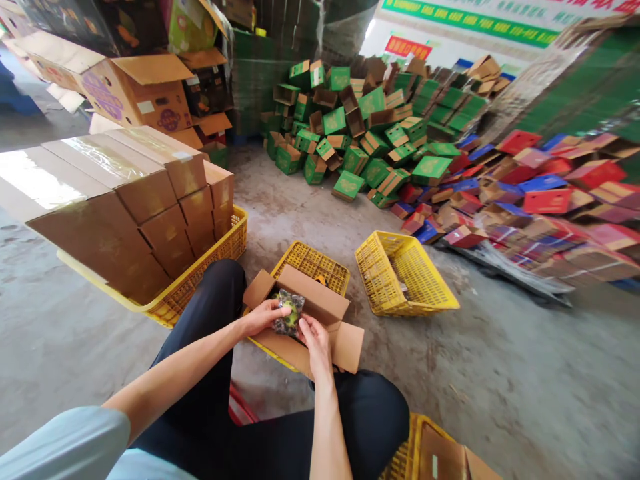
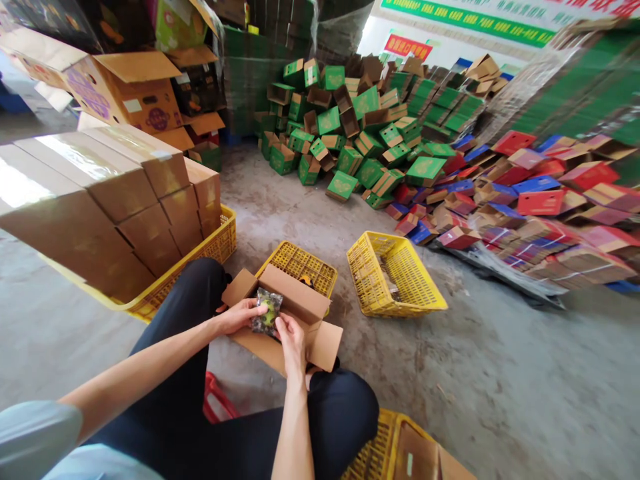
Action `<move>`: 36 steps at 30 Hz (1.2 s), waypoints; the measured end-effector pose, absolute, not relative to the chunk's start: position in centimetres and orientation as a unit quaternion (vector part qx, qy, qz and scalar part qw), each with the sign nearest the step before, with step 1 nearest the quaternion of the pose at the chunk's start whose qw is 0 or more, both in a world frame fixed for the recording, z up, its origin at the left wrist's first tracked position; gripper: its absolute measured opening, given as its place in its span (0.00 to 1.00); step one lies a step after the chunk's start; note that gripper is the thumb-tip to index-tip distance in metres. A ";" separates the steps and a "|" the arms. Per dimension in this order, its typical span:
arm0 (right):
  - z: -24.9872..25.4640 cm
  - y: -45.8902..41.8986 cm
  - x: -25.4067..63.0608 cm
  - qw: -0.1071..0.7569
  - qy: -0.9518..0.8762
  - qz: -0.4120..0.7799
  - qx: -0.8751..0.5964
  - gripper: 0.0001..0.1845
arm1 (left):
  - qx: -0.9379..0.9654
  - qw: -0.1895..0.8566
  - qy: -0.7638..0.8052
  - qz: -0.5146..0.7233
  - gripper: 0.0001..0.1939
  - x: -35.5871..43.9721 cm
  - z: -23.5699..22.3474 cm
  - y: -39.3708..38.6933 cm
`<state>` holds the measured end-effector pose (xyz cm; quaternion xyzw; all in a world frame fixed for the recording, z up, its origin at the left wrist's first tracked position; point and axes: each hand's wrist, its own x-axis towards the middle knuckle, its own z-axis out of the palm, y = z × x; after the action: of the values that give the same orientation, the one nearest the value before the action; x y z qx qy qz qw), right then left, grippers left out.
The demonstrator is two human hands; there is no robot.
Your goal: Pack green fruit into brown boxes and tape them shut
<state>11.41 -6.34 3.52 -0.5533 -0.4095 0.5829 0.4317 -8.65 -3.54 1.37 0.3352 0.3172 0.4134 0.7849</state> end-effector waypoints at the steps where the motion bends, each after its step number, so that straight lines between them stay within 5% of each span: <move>1: 3.2 -6.4 11.3 0.424 -0.420 0.581 -0.554 0.29 | 0.338 0.785 0.316 0.413 0.30 -8.6 1.5 -3.6; 10: 2.0 -5.0 14.6 0.407 -0.455 0.452 -0.650 0.30 | 0.253 0.747 0.391 0.475 0.30 -8.7 1.2 -2.7; 16: 0.6 -4.6 15.5 0.255 -0.529 0.361 -0.724 0.10 | 0.245 0.764 0.389 0.453 0.36 -9.0 0.9 -2.7; 23: -0.9 -4.1 14.5 0.102 -0.574 0.322 -0.746 0.15 | 0.226 0.771 0.379 0.458 0.46 -8.9 0.0 -2.9; 36: -0.9 -4.2 14.9 0.095 -0.587 0.309 -0.742 0.06 | 0.225 0.741 0.411 0.482 0.50 -9.0 0.2 -3.0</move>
<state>14.85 -4.20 -0.91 -0.7423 -0.5871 0.3090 0.0946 -8.95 -3.03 0.24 0.2247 0.4108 0.4818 0.7407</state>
